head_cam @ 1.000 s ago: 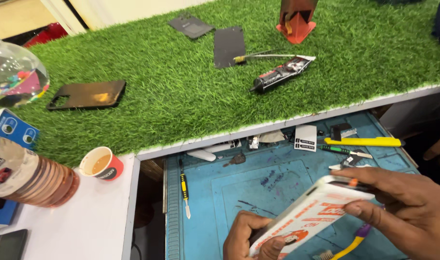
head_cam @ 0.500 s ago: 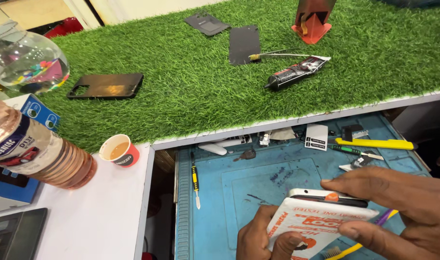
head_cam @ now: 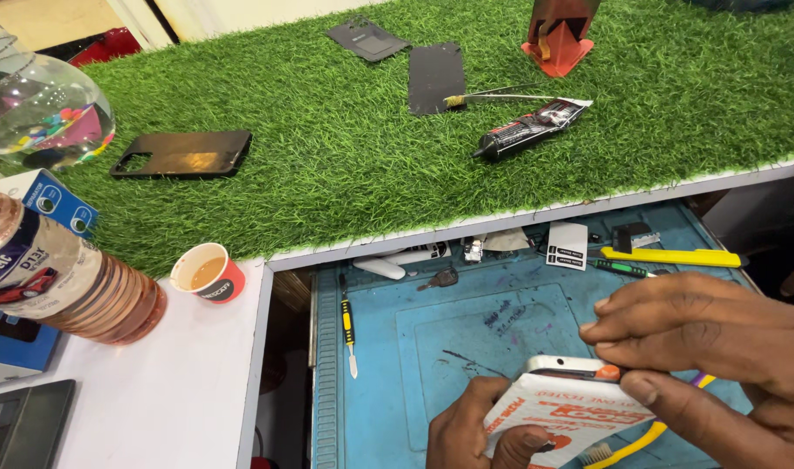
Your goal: The person cleans the internal components of a disassembled smartphone with a white wipe and a screwdriver. They then place the back cover onto the phone, press the edges to seat it, and apply a black adhesive seal around the camera module area.
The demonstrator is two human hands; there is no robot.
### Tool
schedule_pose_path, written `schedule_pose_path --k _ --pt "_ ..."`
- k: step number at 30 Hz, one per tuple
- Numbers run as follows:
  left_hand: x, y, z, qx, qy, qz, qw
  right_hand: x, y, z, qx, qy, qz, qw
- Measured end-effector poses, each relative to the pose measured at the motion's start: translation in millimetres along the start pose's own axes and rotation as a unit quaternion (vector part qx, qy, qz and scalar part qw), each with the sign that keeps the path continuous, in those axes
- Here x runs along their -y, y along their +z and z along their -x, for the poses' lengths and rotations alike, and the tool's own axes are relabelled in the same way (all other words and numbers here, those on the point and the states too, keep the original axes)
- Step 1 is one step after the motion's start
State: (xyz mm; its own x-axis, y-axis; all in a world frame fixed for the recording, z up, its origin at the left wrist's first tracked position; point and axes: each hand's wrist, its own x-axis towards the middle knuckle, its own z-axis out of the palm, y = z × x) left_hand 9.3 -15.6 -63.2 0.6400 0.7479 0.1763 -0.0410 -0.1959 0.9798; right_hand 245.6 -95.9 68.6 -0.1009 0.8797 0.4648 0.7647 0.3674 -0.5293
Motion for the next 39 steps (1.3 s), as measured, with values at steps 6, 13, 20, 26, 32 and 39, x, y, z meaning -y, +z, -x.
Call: schedule_pose_path --k 6,13,20,26,32,39 --pt "5 2 2 0.002 0.015 -0.034 0.999 1 -1 -7 -0.006 -0.033 0.039 0.999" --pt "7 4 3 0.006 -0.007 -0.001 1.000 13 -7 -17 0.021 -0.023 0.030 0.999" --pt "10 7 5 -0.010 0.020 0.000 1.000 13 -4 -21 0.040 0.008 -0.002 0.999" --pt "17 5 8 -0.026 0.009 0.008 1.000 -7 4 -4 -0.047 0.079 -0.244 0.965" --pt "23 -1 12 -0.012 -0.001 0.026 1.000 -15 9 23 -0.022 0.128 -0.225 0.966" --pt "24 -4 14 -0.004 -0.009 0.031 0.999 -10 2 18 0.017 0.104 -0.166 0.980"
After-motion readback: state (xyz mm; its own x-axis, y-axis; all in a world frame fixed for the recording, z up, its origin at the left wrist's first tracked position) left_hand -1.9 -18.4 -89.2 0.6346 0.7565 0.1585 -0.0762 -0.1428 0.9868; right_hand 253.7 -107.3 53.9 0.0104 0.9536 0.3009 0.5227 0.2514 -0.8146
